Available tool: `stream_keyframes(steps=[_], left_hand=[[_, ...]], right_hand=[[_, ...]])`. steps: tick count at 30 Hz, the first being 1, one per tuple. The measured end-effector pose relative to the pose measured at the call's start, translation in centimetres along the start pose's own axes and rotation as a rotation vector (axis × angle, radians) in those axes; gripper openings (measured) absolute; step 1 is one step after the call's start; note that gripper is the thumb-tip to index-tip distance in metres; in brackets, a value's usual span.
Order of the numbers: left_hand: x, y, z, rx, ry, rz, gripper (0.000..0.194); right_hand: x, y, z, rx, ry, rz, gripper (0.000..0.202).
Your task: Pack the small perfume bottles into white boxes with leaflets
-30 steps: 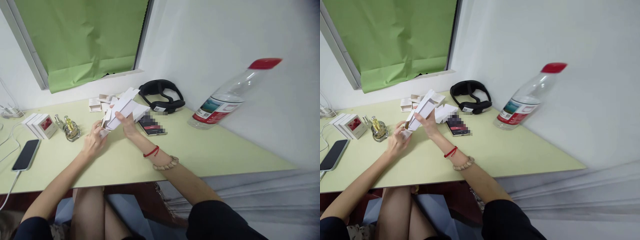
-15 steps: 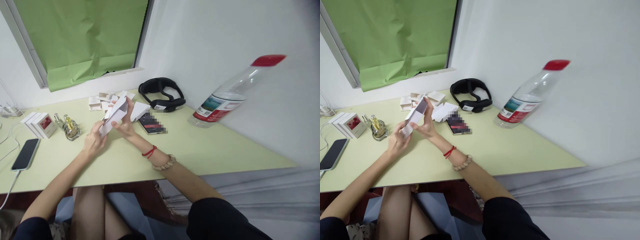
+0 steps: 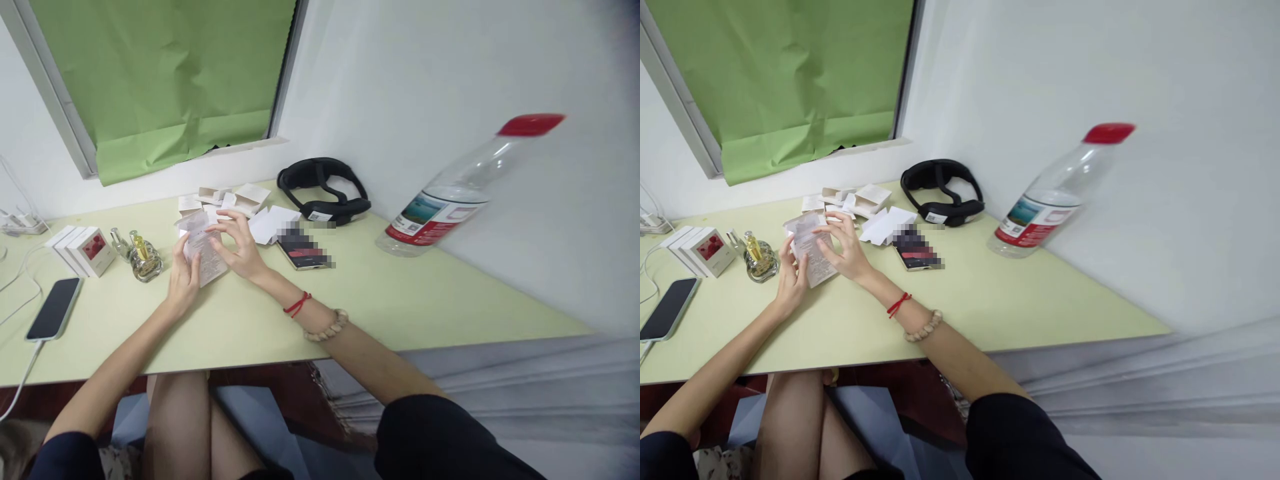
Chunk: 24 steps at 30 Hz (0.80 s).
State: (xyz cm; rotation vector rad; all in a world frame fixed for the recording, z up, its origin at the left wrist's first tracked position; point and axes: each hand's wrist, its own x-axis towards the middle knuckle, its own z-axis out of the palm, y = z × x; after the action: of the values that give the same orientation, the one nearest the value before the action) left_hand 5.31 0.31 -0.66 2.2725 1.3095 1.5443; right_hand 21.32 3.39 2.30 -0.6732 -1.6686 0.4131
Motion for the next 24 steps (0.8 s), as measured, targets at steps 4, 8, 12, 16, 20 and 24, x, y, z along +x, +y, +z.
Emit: stream_keyframes(steps=[4, 8, 12, 16, 20, 24], left_hand=[[0.2, 0.0, -0.2, -0.054, 0.027, -0.048, 0.045], [0.3, -0.2, -0.4, -0.091, 0.044, -0.081, 0.042], [0.5, -0.1, -0.7, -0.11, 0.069, -0.107, 0.044], [0.6, 0.0, -0.9, -0.145, 0.08, -0.105, 0.045], [0.6, -0.2, -1.0, -0.136, 0.068, -0.13, 0.046], [0.6, -0.7, -1.0, -0.078, 0.042, -0.158, 0.047]], right_hand=[[-0.2, 0.5, 0.4, 0.061, -0.028, 0.064, 0.031], [-0.6, 0.5, 0.9, 0.236, -0.103, 0.206, 0.041], [-0.7, 0.2, 1.1, 0.369, -0.166, 0.327, 0.047], [-0.7, 0.1, 1.1, 0.369, -0.166, 0.347, 0.044], [-0.8, 0.2, 1.1, 0.37, -0.16, 0.329, 0.04], [-0.9, 0.3, 1.3, 0.446, -0.073, 0.351, 0.067]])
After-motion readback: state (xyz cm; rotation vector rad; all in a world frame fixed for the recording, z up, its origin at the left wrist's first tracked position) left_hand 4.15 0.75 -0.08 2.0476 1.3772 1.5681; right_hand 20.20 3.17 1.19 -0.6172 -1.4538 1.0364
